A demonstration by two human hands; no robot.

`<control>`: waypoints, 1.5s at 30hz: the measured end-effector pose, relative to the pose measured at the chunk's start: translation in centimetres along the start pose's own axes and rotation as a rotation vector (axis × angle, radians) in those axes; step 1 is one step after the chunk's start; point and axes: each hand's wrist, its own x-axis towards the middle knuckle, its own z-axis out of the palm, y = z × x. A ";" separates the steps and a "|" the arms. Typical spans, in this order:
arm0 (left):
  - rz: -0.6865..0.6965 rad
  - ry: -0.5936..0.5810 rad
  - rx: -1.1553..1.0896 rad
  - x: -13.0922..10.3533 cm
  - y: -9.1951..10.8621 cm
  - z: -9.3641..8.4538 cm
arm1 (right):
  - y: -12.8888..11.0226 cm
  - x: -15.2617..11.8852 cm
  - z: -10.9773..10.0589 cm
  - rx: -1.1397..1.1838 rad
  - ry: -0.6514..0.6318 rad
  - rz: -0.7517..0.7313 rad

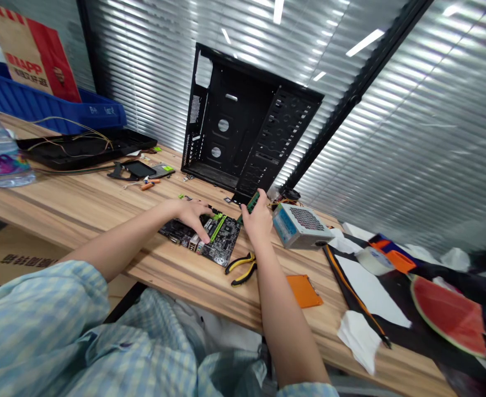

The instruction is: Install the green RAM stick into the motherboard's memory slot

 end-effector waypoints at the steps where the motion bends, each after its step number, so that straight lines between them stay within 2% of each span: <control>1: 0.001 -0.005 -0.003 0.0 0.0 0.0 | 0.0 0.0 0.0 -0.002 -0.005 0.000; 9: -0.003 -0.005 0.007 0.0 0.0 0.0 | -0.6 -0.2 -0.3 -0.039 -0.023 -0.016; 31: 0.009 -0.003 -0.006 0.1 -0.2 0.1 | 0.6 0.3 0.0 0.095 -0.020 0.147; 38: -0.007 -0.009 0.002 -0.1 0.1 -0.1 | 0.4 0.1 -0.5 0.138 0.030 0.124; 45: 0.009 -0.005 0.012 -0.1 0.2 -0.2 | -0.6 -0.3 -1.0 0.071 -0.038 0.065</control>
